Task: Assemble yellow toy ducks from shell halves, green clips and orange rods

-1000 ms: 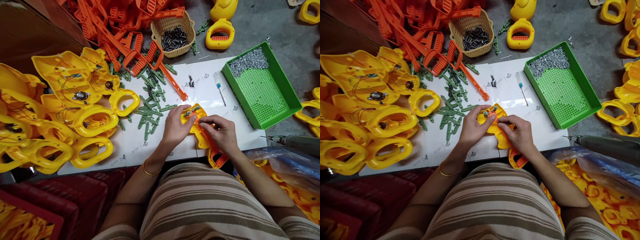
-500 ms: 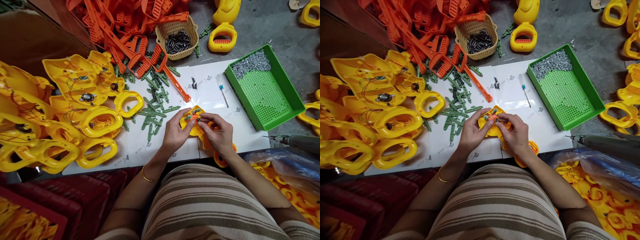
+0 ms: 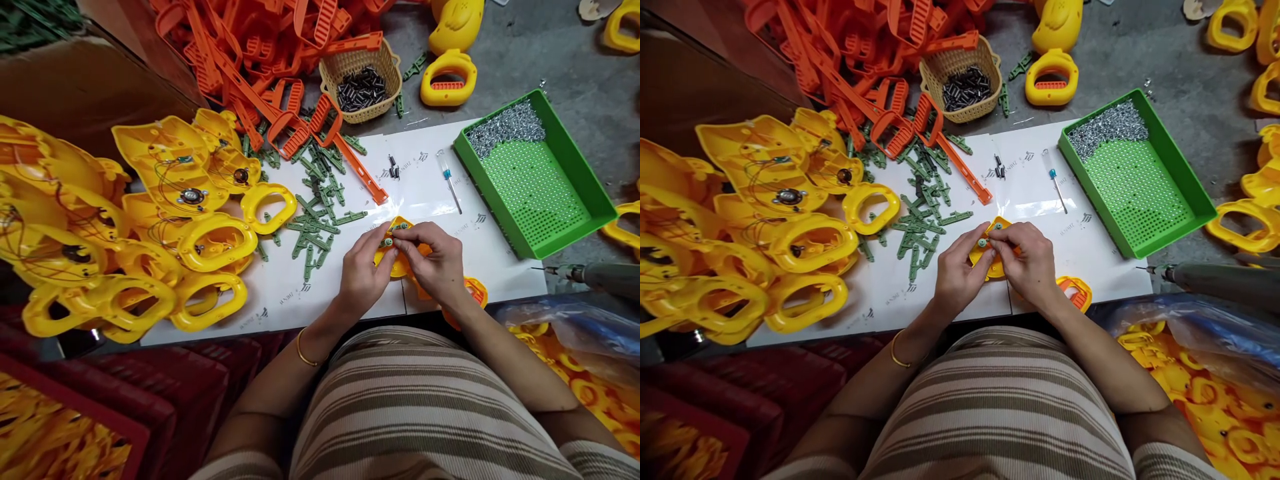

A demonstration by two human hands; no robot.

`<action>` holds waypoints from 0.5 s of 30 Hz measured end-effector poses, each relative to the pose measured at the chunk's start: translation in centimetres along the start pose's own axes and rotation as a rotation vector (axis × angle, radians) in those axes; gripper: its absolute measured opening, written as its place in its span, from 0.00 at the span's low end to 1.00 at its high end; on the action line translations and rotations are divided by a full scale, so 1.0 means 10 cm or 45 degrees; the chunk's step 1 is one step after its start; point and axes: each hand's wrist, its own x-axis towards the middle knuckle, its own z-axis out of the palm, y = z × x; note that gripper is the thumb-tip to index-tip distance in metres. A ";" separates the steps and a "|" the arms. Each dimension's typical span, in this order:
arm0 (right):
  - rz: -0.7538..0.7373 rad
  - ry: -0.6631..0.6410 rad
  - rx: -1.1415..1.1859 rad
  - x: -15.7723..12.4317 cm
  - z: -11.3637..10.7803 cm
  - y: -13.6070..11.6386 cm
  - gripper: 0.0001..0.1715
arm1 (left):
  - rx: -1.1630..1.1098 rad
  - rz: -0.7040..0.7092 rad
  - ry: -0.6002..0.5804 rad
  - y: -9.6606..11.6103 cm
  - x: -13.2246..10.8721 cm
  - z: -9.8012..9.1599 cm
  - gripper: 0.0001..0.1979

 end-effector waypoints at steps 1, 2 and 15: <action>-0.016 -0.024 -0.068 0.01 -0.02 -0.03 0.08 | 0.001 0.006 0.007 0.01 0.00 0.00 0.20; -0.029 -0.055 -0.142 0.03 -0.04 -0.06 0.09 | -0.002 0.011 0.019 0.02 -0.01 0.00 0.20; -0.153 -0.078 -0.411 -0.03 -0.37 -0.08 0.13 | -0.561 -0.412 0.163 0.05 0.06 -0.21 0.19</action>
